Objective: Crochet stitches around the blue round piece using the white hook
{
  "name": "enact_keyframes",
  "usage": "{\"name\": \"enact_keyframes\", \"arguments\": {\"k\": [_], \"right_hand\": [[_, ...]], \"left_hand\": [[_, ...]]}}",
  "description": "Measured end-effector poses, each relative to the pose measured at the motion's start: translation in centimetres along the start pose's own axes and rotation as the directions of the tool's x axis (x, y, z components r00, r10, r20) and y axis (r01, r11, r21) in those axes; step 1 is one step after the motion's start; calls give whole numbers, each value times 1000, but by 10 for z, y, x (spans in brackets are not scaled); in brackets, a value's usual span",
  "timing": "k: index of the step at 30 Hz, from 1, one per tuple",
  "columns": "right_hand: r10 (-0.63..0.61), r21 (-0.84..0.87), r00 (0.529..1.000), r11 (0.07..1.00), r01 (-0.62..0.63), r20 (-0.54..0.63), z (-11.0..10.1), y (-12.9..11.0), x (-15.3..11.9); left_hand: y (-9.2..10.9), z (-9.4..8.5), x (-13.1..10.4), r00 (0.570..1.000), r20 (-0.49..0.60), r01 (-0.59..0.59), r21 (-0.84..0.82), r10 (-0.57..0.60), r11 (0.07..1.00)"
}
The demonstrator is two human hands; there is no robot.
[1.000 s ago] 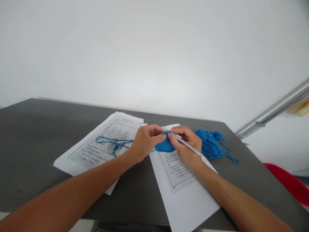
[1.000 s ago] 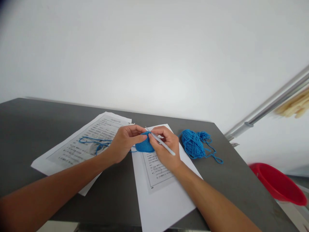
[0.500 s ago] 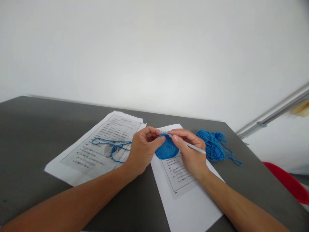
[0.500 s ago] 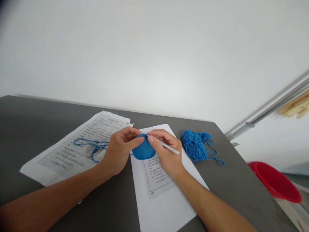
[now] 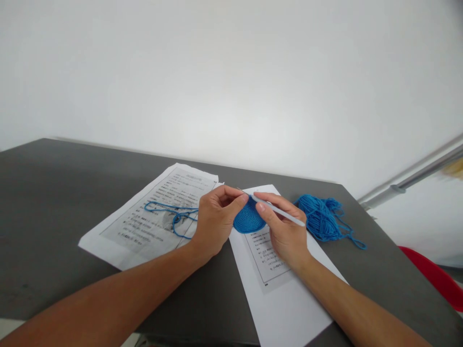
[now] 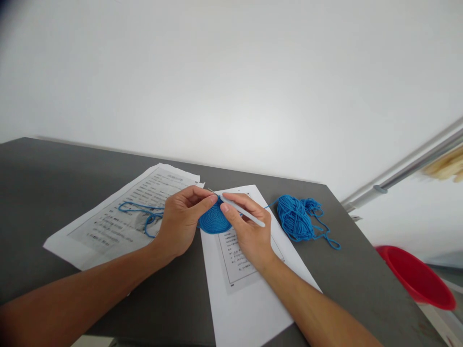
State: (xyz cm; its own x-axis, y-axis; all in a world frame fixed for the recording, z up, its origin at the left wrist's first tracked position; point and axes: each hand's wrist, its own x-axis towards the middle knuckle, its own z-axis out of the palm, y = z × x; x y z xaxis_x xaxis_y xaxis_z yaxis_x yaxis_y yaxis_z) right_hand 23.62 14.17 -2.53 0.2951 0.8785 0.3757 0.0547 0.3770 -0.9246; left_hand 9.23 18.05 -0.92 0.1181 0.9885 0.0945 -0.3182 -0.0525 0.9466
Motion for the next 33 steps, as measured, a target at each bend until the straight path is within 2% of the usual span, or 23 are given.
{"name": "enact_keyframes", "arguments": {"k": [3,8,17,23,33], "right_hand": [[9,-20,1000,1000,-10,-22,4,-3,1],[-75,-53,997,996,74,-16,0,-7,7],[-90,-92,995,992,86,-46,-12,-6,14],[-123,-130,992,984,121,-8,-16,-9,15],[-179,-156,982,970,186,55,-18,-1,17]], "left_hand": [[2,0,0,1000,6,-18,-10,18,1000],[8,-2,4,994,82,88,-149,-76,985],[6,-4,13,984,152,118,-159,-94,980],[5,-2,14,957,266,156,-147,-113,977],[-2,-11,23,958,285,35,5,-35,999]]}}
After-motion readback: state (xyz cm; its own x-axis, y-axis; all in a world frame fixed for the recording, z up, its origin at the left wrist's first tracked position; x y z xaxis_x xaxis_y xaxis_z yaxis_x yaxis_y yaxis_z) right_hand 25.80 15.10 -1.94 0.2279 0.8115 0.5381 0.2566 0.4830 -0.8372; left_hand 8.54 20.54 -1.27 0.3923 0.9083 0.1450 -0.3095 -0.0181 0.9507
